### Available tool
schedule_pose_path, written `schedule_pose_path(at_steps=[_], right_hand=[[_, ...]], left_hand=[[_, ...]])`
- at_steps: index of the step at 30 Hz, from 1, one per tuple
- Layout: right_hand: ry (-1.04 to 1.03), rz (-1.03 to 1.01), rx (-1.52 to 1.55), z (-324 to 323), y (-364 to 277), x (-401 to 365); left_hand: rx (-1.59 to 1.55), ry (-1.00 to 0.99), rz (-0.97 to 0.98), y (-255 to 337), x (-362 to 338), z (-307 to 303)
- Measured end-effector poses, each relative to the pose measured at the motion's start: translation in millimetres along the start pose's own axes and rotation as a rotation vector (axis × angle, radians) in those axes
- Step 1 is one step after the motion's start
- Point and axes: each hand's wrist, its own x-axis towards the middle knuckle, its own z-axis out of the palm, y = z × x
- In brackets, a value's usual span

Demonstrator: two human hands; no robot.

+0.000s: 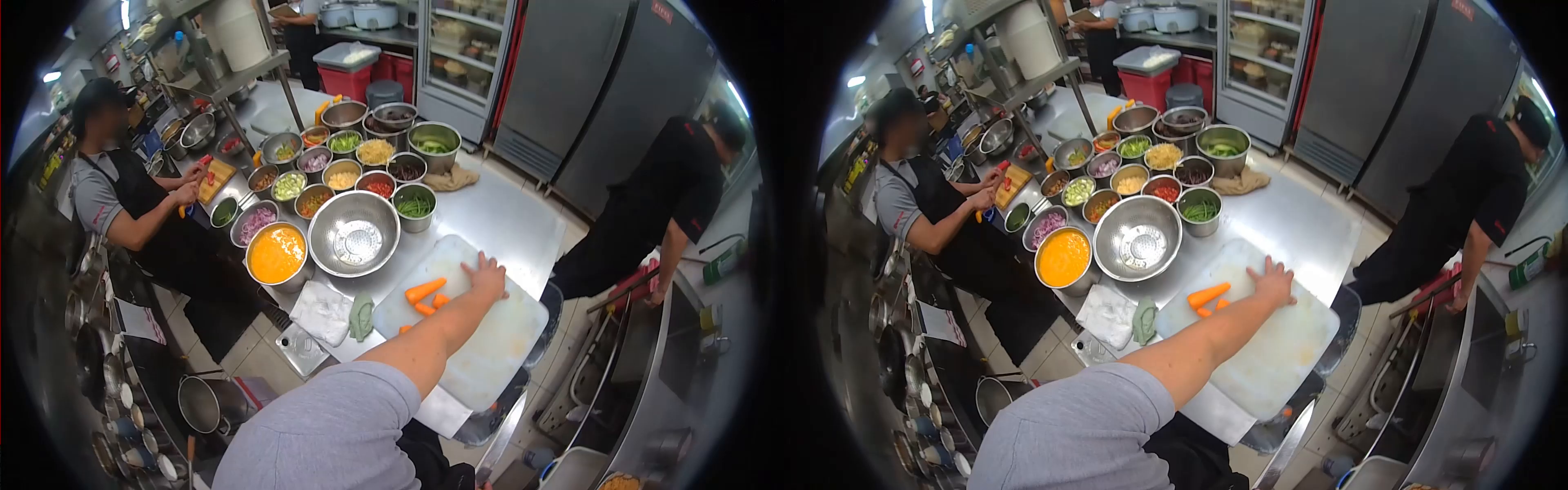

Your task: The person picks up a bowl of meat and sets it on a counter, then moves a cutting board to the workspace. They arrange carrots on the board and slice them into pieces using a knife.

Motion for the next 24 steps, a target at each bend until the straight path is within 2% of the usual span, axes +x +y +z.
schedule_pose_path(at_steps=[8,11,13,14,17,21,24], right_hand=[[-0.046,-0.1,-0.023,-40.9,-3.2,23.0],[-0.045,-0.139,-0.042,-69.9,-1.7,18.8],[-0.054,-0.156,-0.058,-84.2,0.7,11.7],[-0.062,-0.164,-0.063,-88.9,1.3,10.3],[-0.098,-0.18,-0.09,-91.0,8.3,6.3],[-0.167,-0.231,-0.14,-83.6,21.3,7.4],[-0.223,-0.298,-0.2,-80.1,23.6,15.1]], left_hand=[[0.053,0.027,0.044,5.8,-56.2,25.2],[0.035,0.007,0.07,5.9,-73.5,17.3],[-0.345,0.164,0.082,-13.0,-72.1,29.5],[-0.353,0.254,0.072,-22.0,-93.1,23.1],[-0.416,0.563,-0.028,-86.1,-159.0,26.3],[-0.536,0.929,-0.28,-211.1,-233.7,61.4],[-0.566,0.853,-0.379,-244.6,-288.2,81.7]])
